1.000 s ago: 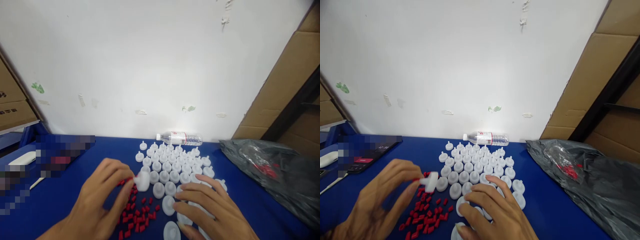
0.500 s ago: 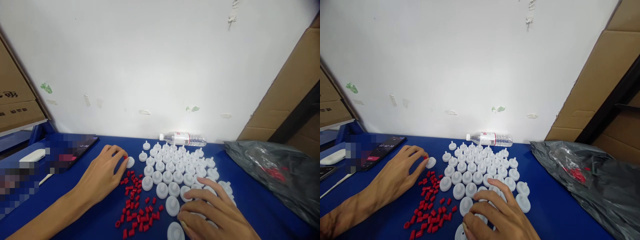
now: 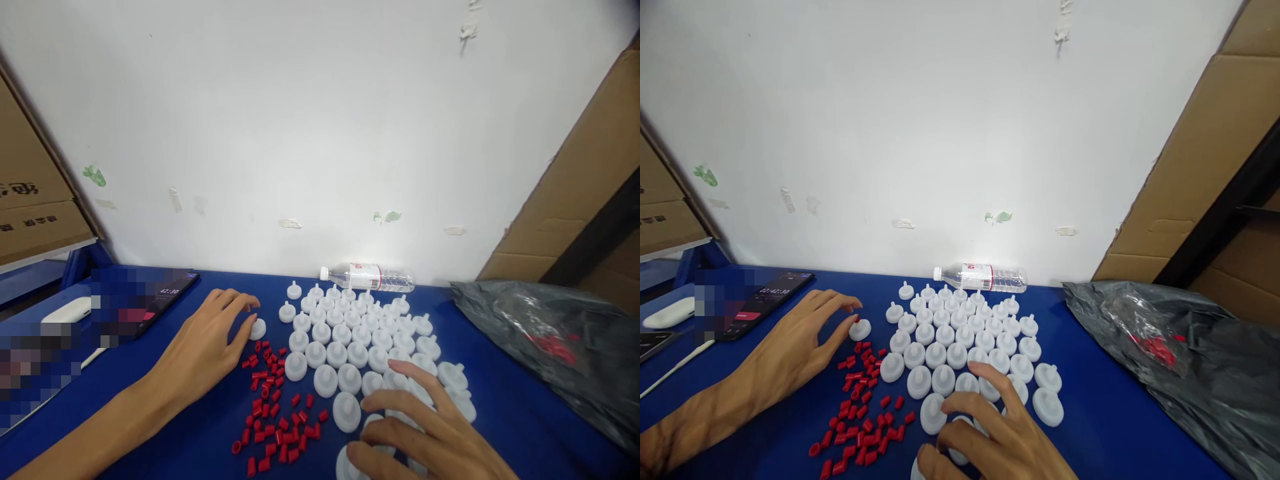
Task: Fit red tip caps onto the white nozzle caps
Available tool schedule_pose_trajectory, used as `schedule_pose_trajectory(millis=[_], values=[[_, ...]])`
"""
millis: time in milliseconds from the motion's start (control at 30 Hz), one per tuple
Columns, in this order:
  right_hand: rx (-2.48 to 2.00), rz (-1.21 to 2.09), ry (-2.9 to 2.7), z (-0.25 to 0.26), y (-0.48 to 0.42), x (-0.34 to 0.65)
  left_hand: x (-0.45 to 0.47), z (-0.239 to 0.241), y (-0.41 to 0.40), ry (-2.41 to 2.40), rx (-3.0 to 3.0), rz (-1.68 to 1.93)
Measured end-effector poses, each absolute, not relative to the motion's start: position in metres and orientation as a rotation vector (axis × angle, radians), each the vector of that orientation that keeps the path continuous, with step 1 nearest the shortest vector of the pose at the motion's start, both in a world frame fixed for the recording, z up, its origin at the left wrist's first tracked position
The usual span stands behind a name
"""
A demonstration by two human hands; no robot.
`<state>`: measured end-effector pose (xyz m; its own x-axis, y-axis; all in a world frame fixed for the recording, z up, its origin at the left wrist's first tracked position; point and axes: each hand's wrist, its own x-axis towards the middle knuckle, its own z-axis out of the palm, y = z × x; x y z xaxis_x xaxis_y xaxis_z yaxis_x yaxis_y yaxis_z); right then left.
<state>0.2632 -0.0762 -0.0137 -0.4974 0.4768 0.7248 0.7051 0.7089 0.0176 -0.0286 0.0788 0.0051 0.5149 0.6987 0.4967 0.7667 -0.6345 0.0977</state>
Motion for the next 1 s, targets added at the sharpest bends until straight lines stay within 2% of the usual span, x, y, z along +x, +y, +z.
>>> schedule_pose_trajectory(millis=[300, 567, 1000], values=[[-0.867, -0.458, -2.210, -0.017, -0.073, 0.261, -0.040, 0.003, 0.086, -0.959, -2.917, -0.592], [-0.865, -0.418, -2.297, -0.024, -0.072, 0.265, -0.044, 0.007, 0.087, -0.970, -2.975, -0.418], [-0.861, -0.419, -2.323, -0.021, -0.074, 0.266, -0.050, 0.006, 0.097, -0.909, -3.008, -0.370]])
